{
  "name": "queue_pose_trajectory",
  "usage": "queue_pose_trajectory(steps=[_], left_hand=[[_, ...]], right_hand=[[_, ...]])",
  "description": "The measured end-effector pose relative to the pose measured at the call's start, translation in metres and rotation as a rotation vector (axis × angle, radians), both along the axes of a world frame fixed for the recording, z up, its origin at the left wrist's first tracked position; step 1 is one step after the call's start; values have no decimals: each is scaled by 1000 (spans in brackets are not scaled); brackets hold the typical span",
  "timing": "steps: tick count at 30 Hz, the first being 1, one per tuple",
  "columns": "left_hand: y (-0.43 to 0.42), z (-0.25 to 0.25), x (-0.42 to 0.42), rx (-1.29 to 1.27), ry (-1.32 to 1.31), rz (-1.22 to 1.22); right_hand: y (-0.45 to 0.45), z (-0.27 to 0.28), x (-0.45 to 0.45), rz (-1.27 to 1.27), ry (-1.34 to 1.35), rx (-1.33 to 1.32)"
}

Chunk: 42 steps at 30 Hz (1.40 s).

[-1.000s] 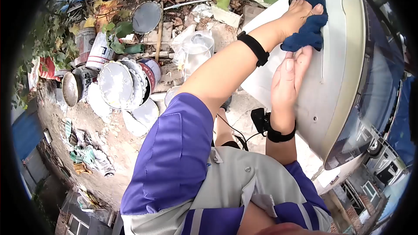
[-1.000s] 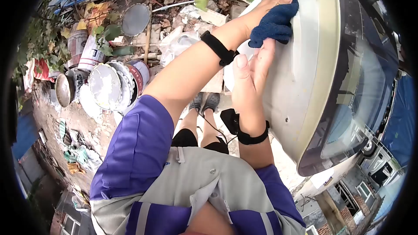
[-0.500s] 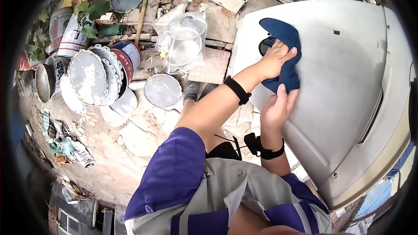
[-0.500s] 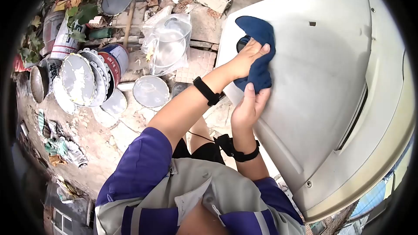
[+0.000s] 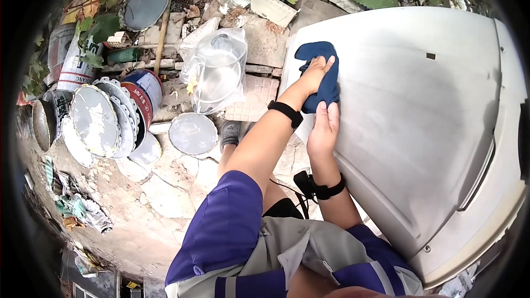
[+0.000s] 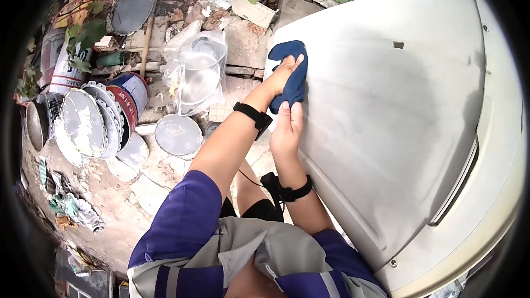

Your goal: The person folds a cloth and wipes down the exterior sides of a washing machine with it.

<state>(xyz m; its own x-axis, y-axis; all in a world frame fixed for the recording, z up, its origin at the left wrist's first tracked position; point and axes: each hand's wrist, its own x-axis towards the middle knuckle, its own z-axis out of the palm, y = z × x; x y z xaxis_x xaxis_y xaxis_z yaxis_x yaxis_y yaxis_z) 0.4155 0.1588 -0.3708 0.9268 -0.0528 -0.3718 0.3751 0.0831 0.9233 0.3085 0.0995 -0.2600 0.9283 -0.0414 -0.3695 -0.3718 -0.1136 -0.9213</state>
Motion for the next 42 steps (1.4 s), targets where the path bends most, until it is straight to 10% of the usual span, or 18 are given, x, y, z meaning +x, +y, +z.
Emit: queue_pose_trajectory(steps=[11, 22, 29, 36, 42], left_hand=[[41, 212, 15, 156, -853, 88], [13, 38, 17, 79, -377, 198], [34, 120, -11, -569, -174, -39], [49, 254, 14, -200, -729, -117], [45, 271, 27, 16, -1016, -27]], right_hand=[[22, 107, 9, -19, -750, 99], [15, 66, 24, 159, -340, -192], [15, 73, 39, 157, -497, -383], [25, 134, 50, -52, -745, -228], [27, 159, 58, -142, -832, -246]])
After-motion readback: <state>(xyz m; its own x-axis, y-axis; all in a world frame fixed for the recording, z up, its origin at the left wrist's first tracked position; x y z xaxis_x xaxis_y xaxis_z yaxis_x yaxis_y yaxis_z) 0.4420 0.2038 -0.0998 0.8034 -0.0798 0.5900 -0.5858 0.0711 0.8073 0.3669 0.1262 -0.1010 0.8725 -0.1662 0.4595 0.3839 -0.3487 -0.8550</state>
